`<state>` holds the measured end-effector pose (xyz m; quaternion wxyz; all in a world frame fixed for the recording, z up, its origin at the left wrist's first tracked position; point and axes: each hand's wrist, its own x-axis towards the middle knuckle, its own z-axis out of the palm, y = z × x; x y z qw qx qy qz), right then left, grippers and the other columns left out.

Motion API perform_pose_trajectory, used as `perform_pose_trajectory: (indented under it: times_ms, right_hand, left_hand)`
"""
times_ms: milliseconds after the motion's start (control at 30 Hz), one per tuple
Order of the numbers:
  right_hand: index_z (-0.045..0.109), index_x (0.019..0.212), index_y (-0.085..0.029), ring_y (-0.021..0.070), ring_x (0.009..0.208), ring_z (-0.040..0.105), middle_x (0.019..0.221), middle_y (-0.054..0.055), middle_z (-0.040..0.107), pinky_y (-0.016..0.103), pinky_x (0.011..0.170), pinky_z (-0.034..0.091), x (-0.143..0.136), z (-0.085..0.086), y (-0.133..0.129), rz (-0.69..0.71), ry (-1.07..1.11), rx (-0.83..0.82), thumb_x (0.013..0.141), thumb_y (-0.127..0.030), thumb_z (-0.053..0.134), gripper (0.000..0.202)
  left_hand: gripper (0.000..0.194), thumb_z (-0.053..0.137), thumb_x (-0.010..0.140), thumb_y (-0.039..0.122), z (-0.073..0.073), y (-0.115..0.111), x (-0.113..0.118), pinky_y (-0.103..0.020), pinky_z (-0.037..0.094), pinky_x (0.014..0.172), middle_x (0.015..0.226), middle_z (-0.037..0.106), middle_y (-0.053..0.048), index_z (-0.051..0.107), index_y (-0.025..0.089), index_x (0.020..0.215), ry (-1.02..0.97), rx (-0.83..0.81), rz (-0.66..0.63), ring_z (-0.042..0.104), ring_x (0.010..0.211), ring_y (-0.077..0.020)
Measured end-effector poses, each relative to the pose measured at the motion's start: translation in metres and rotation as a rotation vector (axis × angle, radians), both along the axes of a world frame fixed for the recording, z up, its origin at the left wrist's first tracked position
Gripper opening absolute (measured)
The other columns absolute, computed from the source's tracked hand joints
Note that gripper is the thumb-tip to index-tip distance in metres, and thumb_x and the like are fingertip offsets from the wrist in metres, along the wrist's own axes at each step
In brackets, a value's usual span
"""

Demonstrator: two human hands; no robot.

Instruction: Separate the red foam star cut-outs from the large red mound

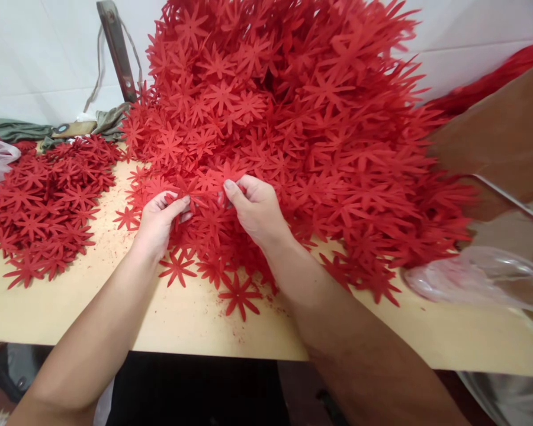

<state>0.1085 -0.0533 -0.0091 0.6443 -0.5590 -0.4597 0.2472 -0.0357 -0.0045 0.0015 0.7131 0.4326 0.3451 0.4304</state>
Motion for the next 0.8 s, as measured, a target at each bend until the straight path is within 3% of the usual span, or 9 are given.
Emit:
perform_pose_trajectory:
  times_ms: [200, 400, 567, 700, 800]
  right_hand:
    - [0.029, 0.05, -0.021, 0.0051, 0.045, 0.029, 0.047, -0.005, 0.029, 0.023, 0.044, 0.026, -0.003, 0.003, -0.001, -0.045, 0.041, 0.003, 0.074, -0.061, 0.053, 0.052]
    - [0.026, 0.049, -0.02, 0.0033, 0.047, 0.02, 0.049, -0.006, 0.022, 0.023, 0.044, 0.019, -0.012, 0.004, -0.004, 0.145, -0.059, -0.088, 0.064, -0.072, 0.052, 0.06]
    - [0.025, 0.05, -0.02, 0.0033, 0.045, 0.02, 0.048, -0.007, 0.021, 0.023, 0.043, 0.018, -0.015, 0.001, -0.004, 0.201, -0.048, -0.102, 0.067, -0.075, 0.045, 0.06]
    - [0.028, 0.052, -0.02, 0.0049, 0.048, 0.025, 0.05, -0.006, 0.025, 0.023, 0.046, 0.025, -0.006, -0.003, -0.001, 0.058, -0.065, -0.039, 0.073, -0.067, 0.047, 0.055]
    - [0.047, 0.065, -0.019, 0.0087, 0.061, 0.043, 0.067, -0.001, 0.048, 0.024, 0.058, 0.039, 0.001, -0.006, 0.001, -0.201, -0.146, 0.064, 0.072, -0.056, 0.059, 0.039]
  left_hand:
    - [0.03, 0.081, 0.048, 0.024, -0.001, -0.002, 0.002, -0.018, 0.048, 0.061, 0.059, 0.062, 0.005, 0.056, 0.015, 0.062, -0.034, 0.037, -0.042, 0.057, 0.056, -0.005]
    - [0.029, 0.081, 0.048, 0.025, -0.003, -0.006, 0.005, -0.018, 0.046, 0.06, 0.056, 0.06, 0.006, 0.057, 0.016, 0.059, -0.061, 0.118, -0.063, 0.054, 0.053, -0.0044]
    - [0.026, 0.08, 0.051, 0.024, -0.004, -0.003, 0.004, -0.018, 0.044, 0.058, 0.056, 0.061, 0.005, 0.057, 0.015, 0.06, -0.02, 0.126, 0.047, 0.053, 0.053, -0.0046]
    - [0.025, 0.079, 0.051, 0.023, -0.002, 0.003, 0.0, -0.019, 0.043, 0.057, 0.056, 0.059, 0.006, 0.056, 0.016, 0.059, -0.028, 0.119, 0.138, 0.052, 0.051, -0.0049]
    - [0.024, 0.078, 0.052, 0.023, -0.003, 0.006, -0.001, -0.019, 0.042, 0.056, 0.055, 0.058, 0.006, 0.056, 0.016, 0.058, -0.021, 0.154, 0.158, 0.051, 0.051, -0.0049]
